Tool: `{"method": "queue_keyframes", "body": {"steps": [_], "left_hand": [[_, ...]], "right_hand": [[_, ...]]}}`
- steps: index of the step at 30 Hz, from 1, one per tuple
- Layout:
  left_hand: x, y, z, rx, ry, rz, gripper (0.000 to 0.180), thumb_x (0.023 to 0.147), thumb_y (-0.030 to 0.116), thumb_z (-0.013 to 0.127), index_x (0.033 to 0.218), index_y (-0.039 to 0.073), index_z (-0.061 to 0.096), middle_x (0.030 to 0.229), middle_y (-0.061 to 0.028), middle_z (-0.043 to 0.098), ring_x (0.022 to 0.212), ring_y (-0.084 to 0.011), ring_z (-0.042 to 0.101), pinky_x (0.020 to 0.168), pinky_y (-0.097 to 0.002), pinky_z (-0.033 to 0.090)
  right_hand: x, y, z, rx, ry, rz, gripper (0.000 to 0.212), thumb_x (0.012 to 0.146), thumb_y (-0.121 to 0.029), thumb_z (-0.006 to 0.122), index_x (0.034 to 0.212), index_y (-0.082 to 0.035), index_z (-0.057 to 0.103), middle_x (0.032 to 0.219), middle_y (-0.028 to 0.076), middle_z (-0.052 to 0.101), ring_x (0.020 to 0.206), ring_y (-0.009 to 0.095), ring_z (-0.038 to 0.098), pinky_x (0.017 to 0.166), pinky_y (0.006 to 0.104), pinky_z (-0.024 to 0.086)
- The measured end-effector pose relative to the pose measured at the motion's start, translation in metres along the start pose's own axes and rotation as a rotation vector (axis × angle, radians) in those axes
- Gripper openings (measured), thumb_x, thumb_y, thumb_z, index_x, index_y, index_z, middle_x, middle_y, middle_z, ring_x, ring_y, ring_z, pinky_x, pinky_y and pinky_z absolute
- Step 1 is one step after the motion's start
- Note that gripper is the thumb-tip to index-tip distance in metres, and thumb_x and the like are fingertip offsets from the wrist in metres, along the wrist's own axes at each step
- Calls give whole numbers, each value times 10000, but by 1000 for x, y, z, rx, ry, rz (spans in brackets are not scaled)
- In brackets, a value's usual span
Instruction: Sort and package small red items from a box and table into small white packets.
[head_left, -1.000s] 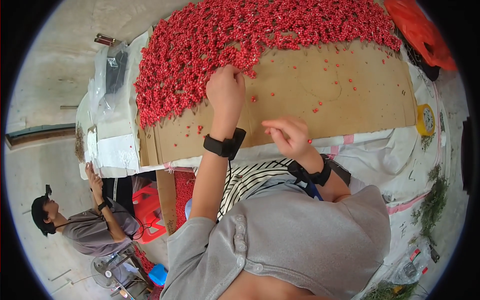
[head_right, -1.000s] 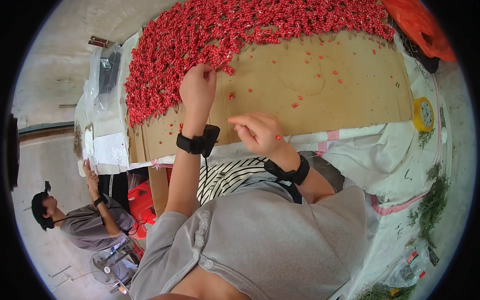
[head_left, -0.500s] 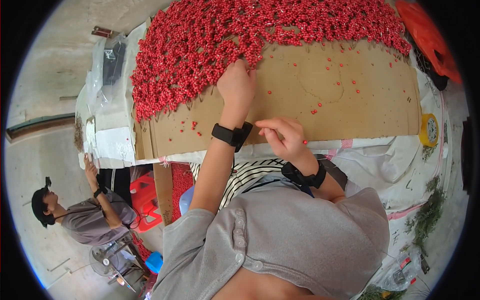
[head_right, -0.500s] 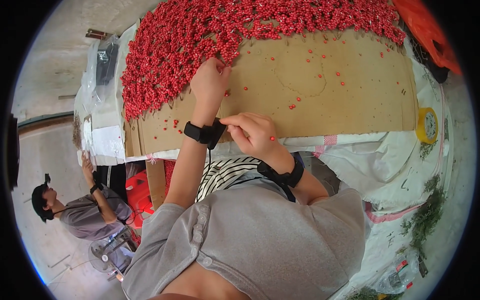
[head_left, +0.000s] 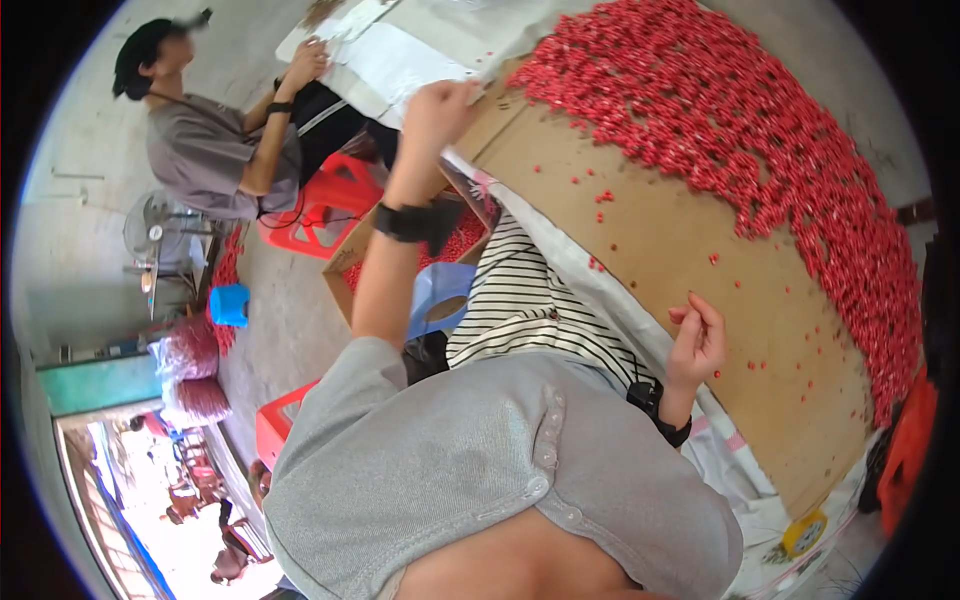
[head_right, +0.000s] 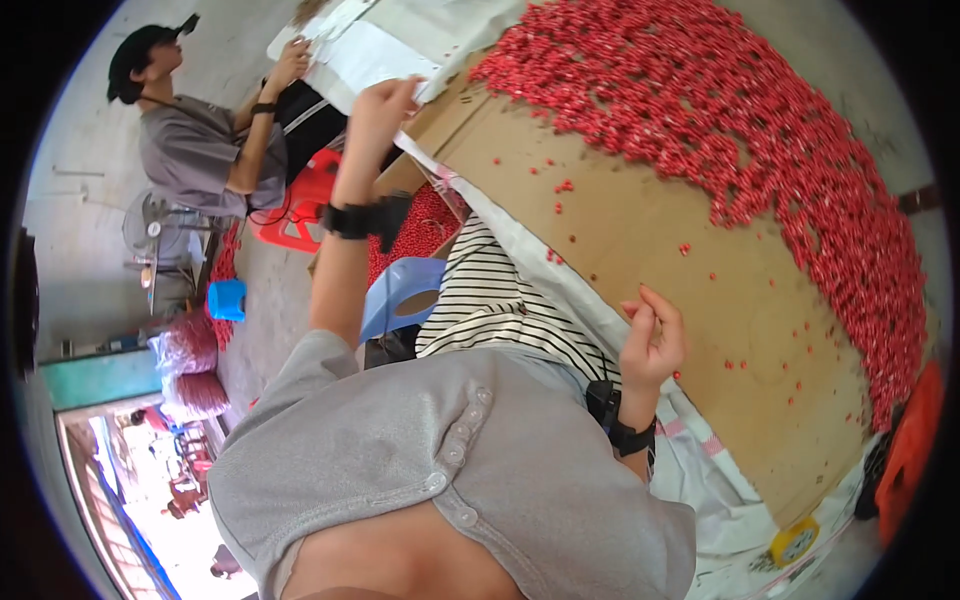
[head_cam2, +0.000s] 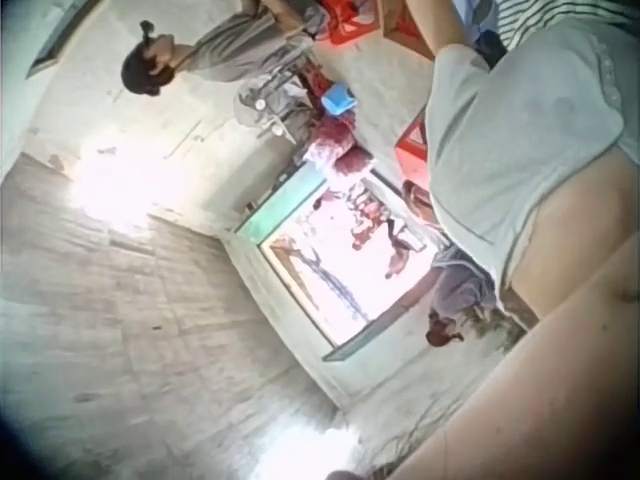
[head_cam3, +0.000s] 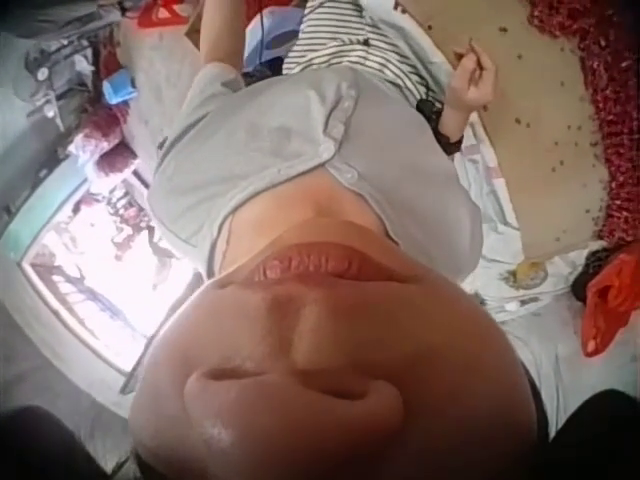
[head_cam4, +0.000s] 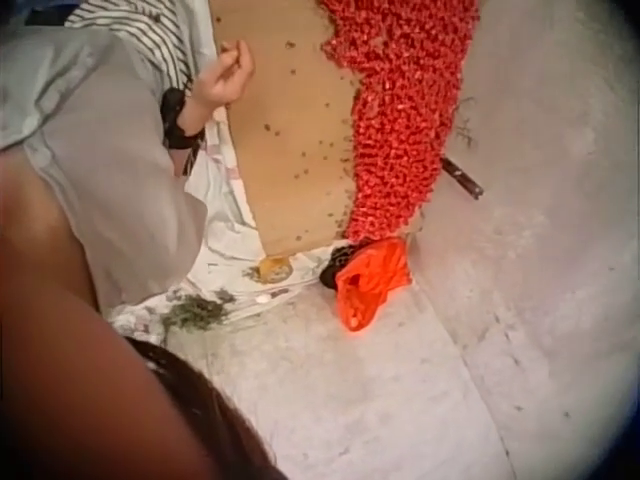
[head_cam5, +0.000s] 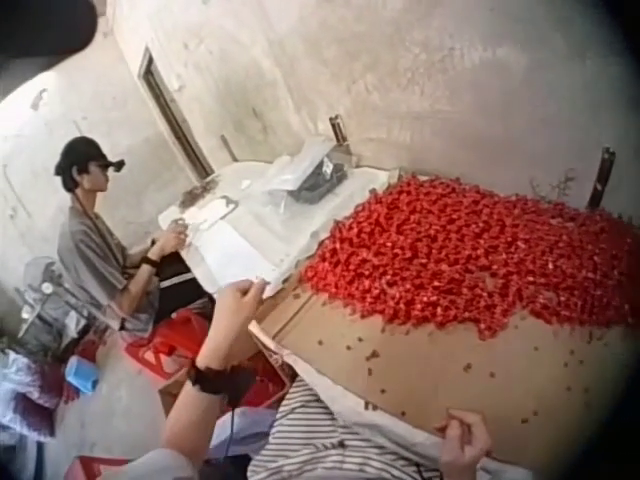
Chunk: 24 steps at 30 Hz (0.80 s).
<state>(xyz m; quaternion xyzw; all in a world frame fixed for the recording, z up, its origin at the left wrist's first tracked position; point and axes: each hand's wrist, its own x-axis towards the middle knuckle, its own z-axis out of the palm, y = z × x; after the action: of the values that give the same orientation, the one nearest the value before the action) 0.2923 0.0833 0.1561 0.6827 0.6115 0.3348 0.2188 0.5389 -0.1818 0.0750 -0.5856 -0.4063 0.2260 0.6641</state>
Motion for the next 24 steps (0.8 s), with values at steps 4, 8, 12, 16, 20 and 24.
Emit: {"method": "queue_keyframes", "body": {"steps": [4, 8, 12, 16, 20, 24], "left_hand": [[44, -130, -86, 445, 142, -138, 285, 710, 310, 573, 767, 33, 617, 715, -133, 606, 701, -275, 589, 628, -337, 453], [70, -218, -85, 627, 200, -77, 253, 696, 273, 578, 819, 55, 616, 797, -140, 607, 772, -286, 581, 683, -357, 455], [81, -233, -55, 571, 183, -43, 218, 689, 230, 573, 841, 80, 617, 810, -138, 606, 774, -293, 579, 692, -367, 454], [82, -228, -51, 590, 112, -163, 211, 694, 220, 567, 854, 93, 623, 801, -138, 607, 767, -292, 580, 686, -369, 456], [66, -226, -69, 510, 134, -166, 215, 695, 240, 578, 831, 82, 632, 770, -138, 609, 746, -281, 586, 659, -351, 456], [-11, -250, -99, 98, 300, -324, 198, 705, 227, 578, 806, 67, 639, 724, -139, 608, 689, -247, 595, 625, -319, 451]], "right_hand": [[11, -5, 24, -20, -56, -15, 159, 825, -13, 434, 930, 38, 542, 741, 73, 555, 662, 111, 536, 624, 206, 439], [25, -6, 46, -146, -133, -106, 160, 817, -6, 438, 924, 32, 552, 730, 66, 558, 661, 109, 536, 620, 208, 438], [26, -15, 65, -268, -161, -169, 162, 810, 0, 441, 917, 27, 560, 729, 64, 563, 657, 107, 536, 622, 210, 438], [15, -15, 83, -298, -198, -168, 153, 799, 9, 449, 900, 28, 564, 713, 72, 570, 635, 108, 539, 612, 213, 440], [17, -22, 115, -287, -390, -197, 137, 785, 20, 467, 875, 31, 569, 708, 85, 583, 625, 125, 559, 591, 224, 448], [25, -25, 176, -193, -652, -318, 127, 750, 36, 501, 851, 27, 578, 714, 100, 595, 639, 152, 585, 571, 236, 454]]}}
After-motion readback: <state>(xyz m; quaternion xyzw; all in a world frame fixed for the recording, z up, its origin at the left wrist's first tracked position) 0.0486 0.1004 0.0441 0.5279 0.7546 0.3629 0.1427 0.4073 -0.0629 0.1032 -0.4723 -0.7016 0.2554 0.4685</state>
